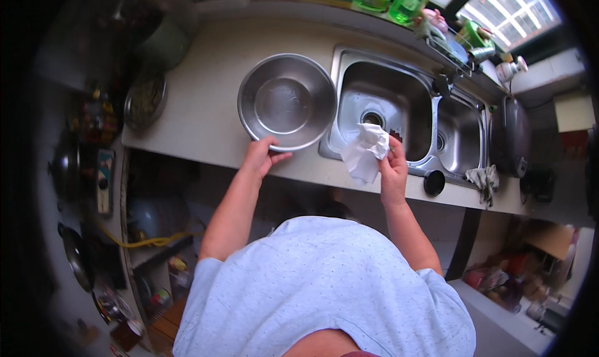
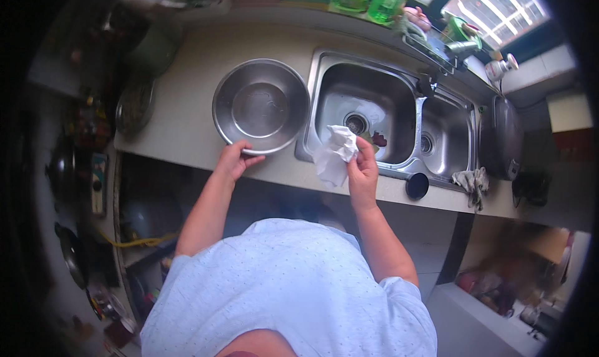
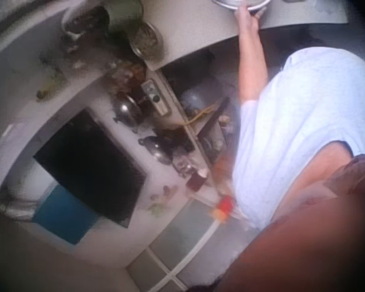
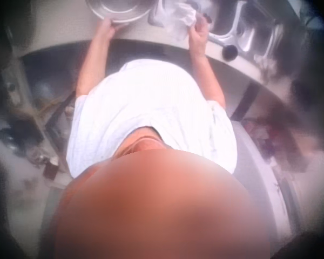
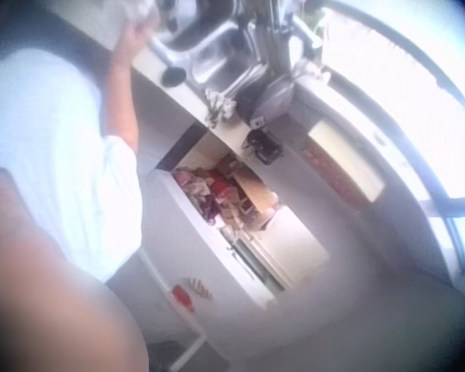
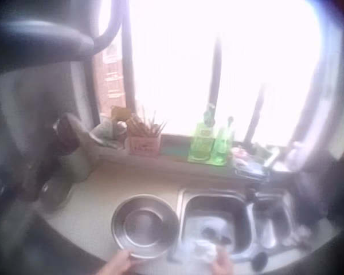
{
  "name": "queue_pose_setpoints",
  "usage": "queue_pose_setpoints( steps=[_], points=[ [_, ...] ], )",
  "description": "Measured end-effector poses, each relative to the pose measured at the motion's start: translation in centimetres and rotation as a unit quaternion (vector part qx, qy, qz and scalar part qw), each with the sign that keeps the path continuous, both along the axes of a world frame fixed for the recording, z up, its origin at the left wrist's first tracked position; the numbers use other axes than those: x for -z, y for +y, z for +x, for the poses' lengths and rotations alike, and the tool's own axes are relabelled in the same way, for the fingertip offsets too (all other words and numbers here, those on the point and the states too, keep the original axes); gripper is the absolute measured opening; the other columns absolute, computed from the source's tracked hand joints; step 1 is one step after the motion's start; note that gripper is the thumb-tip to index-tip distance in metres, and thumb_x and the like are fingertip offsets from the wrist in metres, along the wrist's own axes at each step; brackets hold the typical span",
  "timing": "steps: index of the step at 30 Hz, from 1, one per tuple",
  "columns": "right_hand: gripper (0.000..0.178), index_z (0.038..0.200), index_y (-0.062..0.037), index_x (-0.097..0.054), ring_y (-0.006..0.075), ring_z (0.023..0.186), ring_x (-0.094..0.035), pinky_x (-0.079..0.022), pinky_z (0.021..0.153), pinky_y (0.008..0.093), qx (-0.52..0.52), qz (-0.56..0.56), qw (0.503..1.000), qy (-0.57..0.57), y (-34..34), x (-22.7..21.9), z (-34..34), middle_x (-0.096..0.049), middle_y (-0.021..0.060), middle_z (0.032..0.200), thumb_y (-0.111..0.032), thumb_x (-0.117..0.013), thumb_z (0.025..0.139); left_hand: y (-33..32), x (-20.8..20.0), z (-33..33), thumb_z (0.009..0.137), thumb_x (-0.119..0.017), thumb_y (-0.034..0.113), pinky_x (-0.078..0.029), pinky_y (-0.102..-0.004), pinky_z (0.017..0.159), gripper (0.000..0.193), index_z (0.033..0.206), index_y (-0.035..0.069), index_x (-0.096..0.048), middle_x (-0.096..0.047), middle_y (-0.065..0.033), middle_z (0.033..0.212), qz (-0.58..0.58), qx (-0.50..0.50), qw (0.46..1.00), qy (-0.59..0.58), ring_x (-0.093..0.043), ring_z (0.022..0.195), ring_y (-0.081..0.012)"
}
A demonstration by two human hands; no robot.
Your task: The person carries a basket of peanuts into the kitchen, washes and dries a metal bowl, then transfers peanuts by hand into the bowl. They then use a knife to cut ginger and a red chili pepper on a cutting board.
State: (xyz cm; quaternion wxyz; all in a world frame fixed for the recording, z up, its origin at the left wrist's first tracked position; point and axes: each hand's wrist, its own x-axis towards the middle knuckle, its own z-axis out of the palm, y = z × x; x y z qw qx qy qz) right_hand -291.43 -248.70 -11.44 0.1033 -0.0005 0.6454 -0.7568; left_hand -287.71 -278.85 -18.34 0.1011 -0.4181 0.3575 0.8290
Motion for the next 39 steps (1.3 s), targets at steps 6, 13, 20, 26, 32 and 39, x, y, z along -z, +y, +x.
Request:
queue_pose_setpoints(
  steps=[6, 13, 20, 26, 32, 39],
  points=[
    [0.019, 0.115, -0.0064, -0.051, 0.0079, 0.095, -0.059, -0.046, 0.083, 0.0213, 0.108, 0.016, 0.992, 0.06, 8.0, -1.5, -6.6, -0.065, 0.0037, 0.104, -0.007, -0.055, 0.097, 8.5, -8.4, -8.1, 0.082, -0.049, -0.003, -0.06, -0.0376, 0.077, 0.073, 0.147, 0.009, -0.018, -0.04, -0.0145, 0.137, -0.298, 0.07, 0.924, 0.229, -0.056, 0.111, -0.0295],
    [0.021, 0.116, -0.0052, -0.057, 0.0114, 0.106, -0.058, -0.046, 0.091, 0.0249, 0.161, -0.012, 0.984, 0.076, 15.1, -1.2, -11.6, -0.059, 0.0072, 0.119, -0.005, -0.056, 0.095, 16.0, -15.0, -14.9, 0.091, -0.059, 0.004, -0.026, -0.0357, 0.114, 0.086, 0.154, 0.018, -0.002, -0.016, -0.0076, 0.157, -0.615, 0.067, 0.64, 0.456, -0.028, 0.139, -0.021],
    [0.018, 0.107, -0.0068, -0.064, 0.0128, 0.105, -0.056, -0.045, 0.09, 0.025, 0.209, 0.059, 0.967, 0.132, 18.7, -0.6, -12.6, -0.054, 0.0058, 0.122, -0.001, -0.061, 0.09, 18.5, -15.9, -17.6, 0.104, -0.038, 0.026, -0.023, -0.0376, 0.115, 0.061, 0.154, 0.02, -0.002, -0.016, -0.0064, 0.157, -0.589, 0.054, 0.602, 0.537, -0.027, 0.139, -0.0194],
    [0.013, 0.103, -0.0049, -0.065, 0.006, 0.087, -0.053, -0.044, 0.076, 0.0212, 0.248, 0.175, 0.947, 0.106, 17.6, -0.9, -10.4, -0.056, 0.0019, 0.105, -0.008, -0.063, 0.091, 17.3, -15.5, -18.1, 0.106, -0.03, 0.032, -0.019, -0.0373, 0.116, 0.055, 0.153, 0.022, -0.005, -0.017, -0.0068, 0.157, -0.451, 0.074, 0.656, 0.601, -0.025, 0.141, -0.0215],
    [0.017, 0.106, -0.004, -0.063, 0.0036, 0.077, -0.054, -0.045, 0.071, 0.0187, 0.277, 0.079, 0.954, 0.078, 14.9, -0.5, -11.2, -0.054, -0.0009, 0.098, -0.002, -0.062, 0.09, 17.6, -14.5, -18.4, 0.1, -0.045, 0.016, -0.022, -0.0394, 0.115, 0.066, 0.153, 0.022, -0.006, -0.018, -0.0074, 0.156, -0.534, 0.083, 0.64, 0.546, -0.024, 0.141, -0.0235],
    [0.018, 0.104, -0.004, -0.061, 0.0075, 0.076, -0.057, -0.047, 0.069, 0.0211, 0.286, 0.084, 0.934, 0.196, 11.1, -0.1, -16.0, -0.056, -0.0001, 0.085, 0.002, -0.061, 0.087, 19.8, -10.6, -15.9, 0.083, -0.05, -0.002, -0.063, -0.0381, 0.068, 0.051, 0.132, -0.002, -0.036, -0.053, -0.0181, 0.119, -0.158, 0.202, 0.943, 0.212, -0.063, 0.098, -0.0294]
  ],
)
